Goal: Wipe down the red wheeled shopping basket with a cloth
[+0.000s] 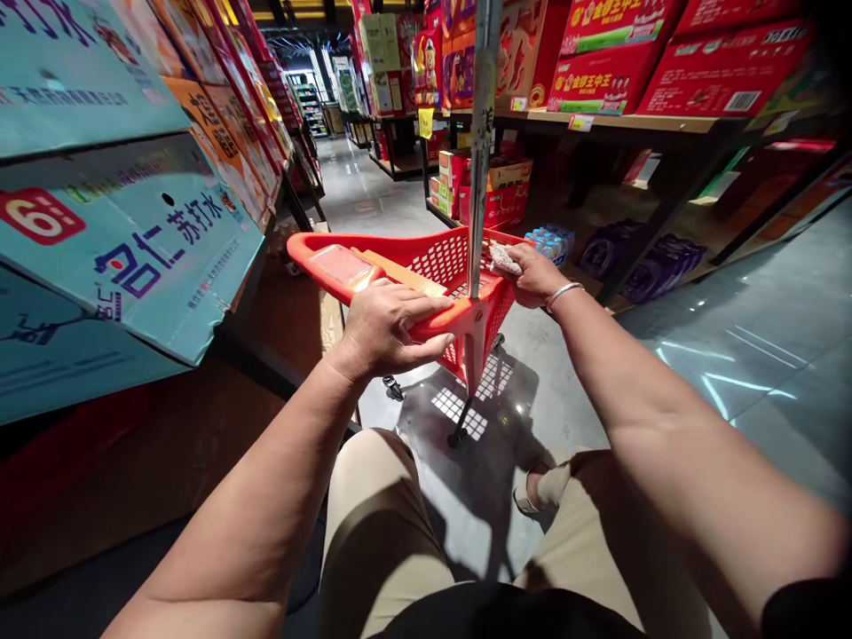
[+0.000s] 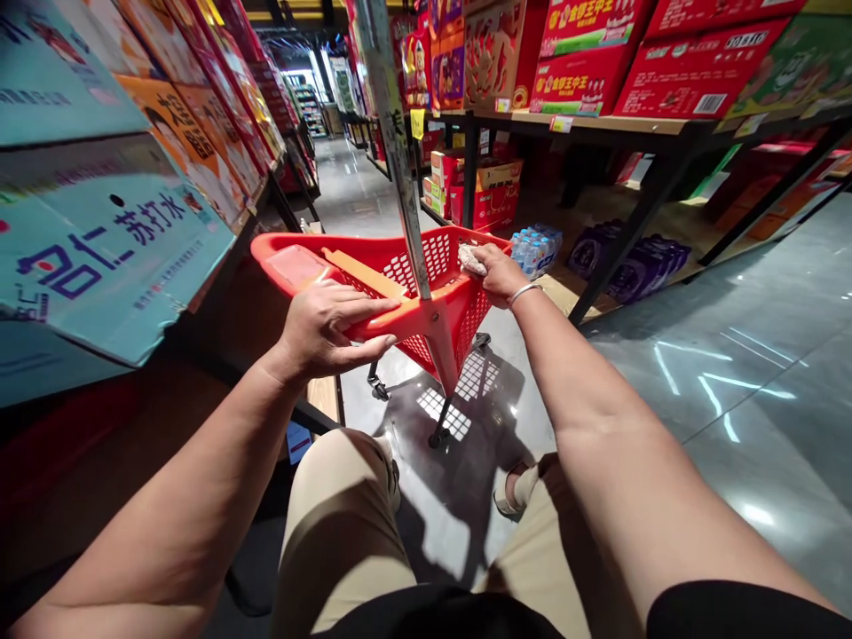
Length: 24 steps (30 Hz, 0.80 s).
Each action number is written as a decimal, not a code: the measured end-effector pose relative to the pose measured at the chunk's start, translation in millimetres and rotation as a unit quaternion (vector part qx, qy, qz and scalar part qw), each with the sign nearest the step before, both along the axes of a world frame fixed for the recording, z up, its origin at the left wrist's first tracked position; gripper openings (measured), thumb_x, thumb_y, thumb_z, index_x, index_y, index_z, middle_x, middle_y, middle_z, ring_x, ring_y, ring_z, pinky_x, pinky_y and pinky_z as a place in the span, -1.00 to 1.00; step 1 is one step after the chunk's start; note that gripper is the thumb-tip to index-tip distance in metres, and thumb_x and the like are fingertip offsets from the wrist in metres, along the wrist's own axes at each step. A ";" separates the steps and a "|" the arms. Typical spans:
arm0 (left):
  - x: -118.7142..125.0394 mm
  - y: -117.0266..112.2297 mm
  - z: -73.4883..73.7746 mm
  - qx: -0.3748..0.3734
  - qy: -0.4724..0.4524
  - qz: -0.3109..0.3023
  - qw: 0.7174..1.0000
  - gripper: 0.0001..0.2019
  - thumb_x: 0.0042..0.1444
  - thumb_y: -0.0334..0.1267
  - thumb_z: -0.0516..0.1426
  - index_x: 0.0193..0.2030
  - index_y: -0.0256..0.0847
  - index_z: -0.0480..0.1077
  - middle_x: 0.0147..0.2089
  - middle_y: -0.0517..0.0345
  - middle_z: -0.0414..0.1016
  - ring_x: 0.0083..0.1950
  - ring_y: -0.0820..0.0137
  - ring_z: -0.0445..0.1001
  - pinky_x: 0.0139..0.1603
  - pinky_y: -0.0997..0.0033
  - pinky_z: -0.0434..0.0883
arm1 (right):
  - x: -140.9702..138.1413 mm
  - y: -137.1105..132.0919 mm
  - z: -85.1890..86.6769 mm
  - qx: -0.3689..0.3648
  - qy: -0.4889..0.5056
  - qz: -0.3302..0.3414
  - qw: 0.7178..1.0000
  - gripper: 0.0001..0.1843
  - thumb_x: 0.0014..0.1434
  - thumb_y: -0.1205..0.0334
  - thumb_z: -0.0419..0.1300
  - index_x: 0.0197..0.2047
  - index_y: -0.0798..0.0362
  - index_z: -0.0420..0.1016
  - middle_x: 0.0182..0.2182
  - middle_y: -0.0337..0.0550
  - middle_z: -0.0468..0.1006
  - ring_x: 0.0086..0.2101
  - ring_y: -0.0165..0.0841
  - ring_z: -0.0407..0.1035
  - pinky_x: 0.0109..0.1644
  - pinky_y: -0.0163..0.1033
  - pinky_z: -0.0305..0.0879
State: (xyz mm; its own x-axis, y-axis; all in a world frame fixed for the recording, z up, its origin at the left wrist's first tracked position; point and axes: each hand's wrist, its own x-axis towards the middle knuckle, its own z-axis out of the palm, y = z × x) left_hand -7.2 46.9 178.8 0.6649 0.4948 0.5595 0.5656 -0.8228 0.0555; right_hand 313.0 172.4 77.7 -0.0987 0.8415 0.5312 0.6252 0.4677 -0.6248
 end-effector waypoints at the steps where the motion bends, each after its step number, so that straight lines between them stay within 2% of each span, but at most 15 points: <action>1: -1.0 -0.2 -0.3 0.001 -0.004 0.001 1.000 -0.58 0.14 0.06 0.22 0.01 -0.10 0.67 -0.24 0.07 0.73 -0.27 0.27 0.64 -0.16 0.26 0.44 | -0.5 0.0 2.6 -0.014 -0.012 0.013 1.000 -0.60 0.07 0.42 0.19 -0.01 0.16 0.64 -0.08 -0.05 0.53 -0.11 -0.33 0.39 0.13 -0.18 0.38; 5: -11.5 1.1 -1.7 0.002 -0.009 0.013 1.000 -0.50 0.15 0.27 0.21 -0.04 -0.05 0.68 -0.33 0.11 0.71 -0.30 0.29 0.64 -0.16 0.28 0.43 | -8.8 -16.8 19.3 -0.044 -0.088 0.092 0.991 -0.46 -0.05 0.46 0.12 -0.02 0.03 0.69 -0.12 -0.12 0.55 -0.11 -0.27 0.41 0.06 -0.18 0.37; 8: -22.8 3.1 -1.9 0.005 0.006 0.029 1.000 -0.41 0.10 0.42 0.19 -0.07 -0.02 0.69 -0.41 0.14 0.67 -0.34 0.30 0.62 -0.09 0.24 0.41 | -15.2 -30.5 27.6 -0.047 -0.096 0.116 0.987 -0.60 -0.01 0.44 0.11 -0.17 0.04 0.69 -0.18 -0.12 0.54 -0.18 -0.29 0.39 -0.04 -0.21 0.35; 10: -29.7 5.4 -1.7 0.006 0.013 0.048 0.999 -0.42 0.09 0.43 0.19 -0.09 0.00 0.70 -0.44 0.16 0.65 -0.35 0.29 0.59 -0.06 0.22 0.39 | -18.5 -36.5 28.9 -0.035 -0.134 0.114 0.984 -0.67 0.01 0.45 0.11 -0.24 0.05 0.66 -0.21 -0.11 0.53 -0.22 -0.30 0.37 -0.07 -0.20 0.31; 13: -38.0 11.4 -1.1 0.002 0.014 0.063 0.998 -0.46 0.08 0.38 0.22 -0.11 0.01 0.70 -0.41 0.15 0.65 -0.30 0.27 0.58 0.00 0.19 0.38 | -20.9 -44.1 26.6 -0.014 -0.192 0.072 0.979 -0.63 -0.03 0.50 0.10 -0.22 0.06 0.63 -0.19 -0.10 0.51 -0.22 -0.30 0.34 -0.05 -0.17 0.25; 15: -41.6 15.9 -0.4 0.000 0.017 0.062 0.998 -0.50 0.07 0.32 0.26 -0.10 0.00 0.70 -0.33 0.12 0.67 -0.20 0.22 0.58 0.06 0.15 0.36 | -20.7 -49.3 24.1 -0.008 -0.213 0.032 0.976 -0.59 -0.07 0.52 0.10 -0.18 0.06 0.62 -0.17 -0.09 0.49 -0.21 -0.28 0.33 -0.04 -0.16 0.23; 19: -38.6 19.5 0.8 0.021 0.039 0.091 0.995 -0.65 0.10 0.10 0.28 -0.08 -0.01 0.69 -0.16 0.07 0.71 0.00 0.11 0.56 0.21 0.00 0.30 | -20.2 -58.2 21.2 -0.022 -0.230 -0.021 0.973 -0.53 -0.06 0.51 0.12 -0.10 0.01 0.61 -0.12 -0.06 0.48 -0.18 -0.21 0.33 0.00 -0.10 0.24; 22: -24.7 18.0 0.9 0.029 0.072 0.136 0.988 -0.71 0.13 -0.01 0.27 -0.06 0.00 0.67 -0.17 0.08 0.71 -0.08 0.13 0.60 0.14 0.00 0.37 | -31.5 -64.8 22.9 -0.035 -0.206 -0.061 0.976 -0.45 -0.02 0.50 0.15 0.04 0.00 0.59 -0.06 0.01 0.48 -0.12 -0.12 0.36 0.06 -0.03 0.30; 24: -12.9 17.5 0.4 0.024 0.090 0.177 0.980 -0.74 0.16 -0.01 0.26 -0.14 -0.05 0.67 -0.23 0.06 0.70 -0.17 0.14 0.62 0.02 0.04 0.43 | -49.8 -72.3 26.2 -0.015 -0.170 -0.060 0.984 -0.42 0.01 0.48 0.17 0.13 0.04 0.54 0.01 0.06 0.47 -0.03 -0.06 0.38 0.14 0.02 0.34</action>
State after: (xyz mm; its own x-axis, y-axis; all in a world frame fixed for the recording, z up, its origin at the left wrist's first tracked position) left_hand -20.1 64.4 179.1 0.5466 0.6884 0.4767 0.8132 -0.5723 -0.1058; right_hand 263.2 100.1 103.9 -0.1645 0.8730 0.4591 0.8498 0.3618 -0.3833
